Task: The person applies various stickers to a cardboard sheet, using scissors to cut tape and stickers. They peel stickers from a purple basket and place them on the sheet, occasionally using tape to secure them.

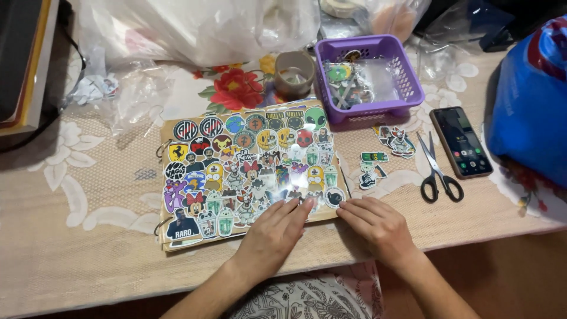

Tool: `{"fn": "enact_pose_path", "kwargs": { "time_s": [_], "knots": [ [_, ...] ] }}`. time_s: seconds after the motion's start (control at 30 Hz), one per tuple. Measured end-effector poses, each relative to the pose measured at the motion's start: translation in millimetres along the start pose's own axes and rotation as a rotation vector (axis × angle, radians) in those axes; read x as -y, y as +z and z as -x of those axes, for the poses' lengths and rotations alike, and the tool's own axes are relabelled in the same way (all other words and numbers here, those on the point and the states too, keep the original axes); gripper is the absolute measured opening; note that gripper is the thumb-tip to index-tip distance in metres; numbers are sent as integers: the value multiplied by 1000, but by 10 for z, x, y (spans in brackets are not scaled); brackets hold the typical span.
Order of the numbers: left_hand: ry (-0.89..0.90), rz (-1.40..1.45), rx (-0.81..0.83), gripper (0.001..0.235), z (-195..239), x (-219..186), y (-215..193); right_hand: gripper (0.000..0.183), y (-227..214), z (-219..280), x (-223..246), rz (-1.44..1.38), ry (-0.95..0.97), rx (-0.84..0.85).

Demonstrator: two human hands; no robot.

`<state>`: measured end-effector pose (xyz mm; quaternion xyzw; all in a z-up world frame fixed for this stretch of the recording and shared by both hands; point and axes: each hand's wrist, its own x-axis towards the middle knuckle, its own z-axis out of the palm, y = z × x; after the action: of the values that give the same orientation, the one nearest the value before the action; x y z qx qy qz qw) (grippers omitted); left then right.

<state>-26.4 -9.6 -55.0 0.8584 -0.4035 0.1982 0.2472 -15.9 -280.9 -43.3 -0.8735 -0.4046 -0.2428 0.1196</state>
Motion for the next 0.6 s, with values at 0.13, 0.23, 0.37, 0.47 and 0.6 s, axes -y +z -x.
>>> {"fn": "enact_pose_path", "kwargs": {
  "time_s": [0.13,0.23,0.37,0.47,0.6],
  "knots": [
    [32,-110,71,61,-90,-13,55,24,-100,-74,-28,-80,17,-8],
    [8,-84,90,70,-108,-22,53,22,-148,-137,-7,-28,-31,-101],
    [44,-41,-31,53,-151,-14,-22,18,-232,-270,9,-73,-42,-191],
    [18,9,-163,52,-135,23,-79,14,-108,-168,-38,-85,25,-372],
    [-207,-7,-462,56,-10,120,-338,10,-353,-382,84,-59,146,-515]
  ]
}}
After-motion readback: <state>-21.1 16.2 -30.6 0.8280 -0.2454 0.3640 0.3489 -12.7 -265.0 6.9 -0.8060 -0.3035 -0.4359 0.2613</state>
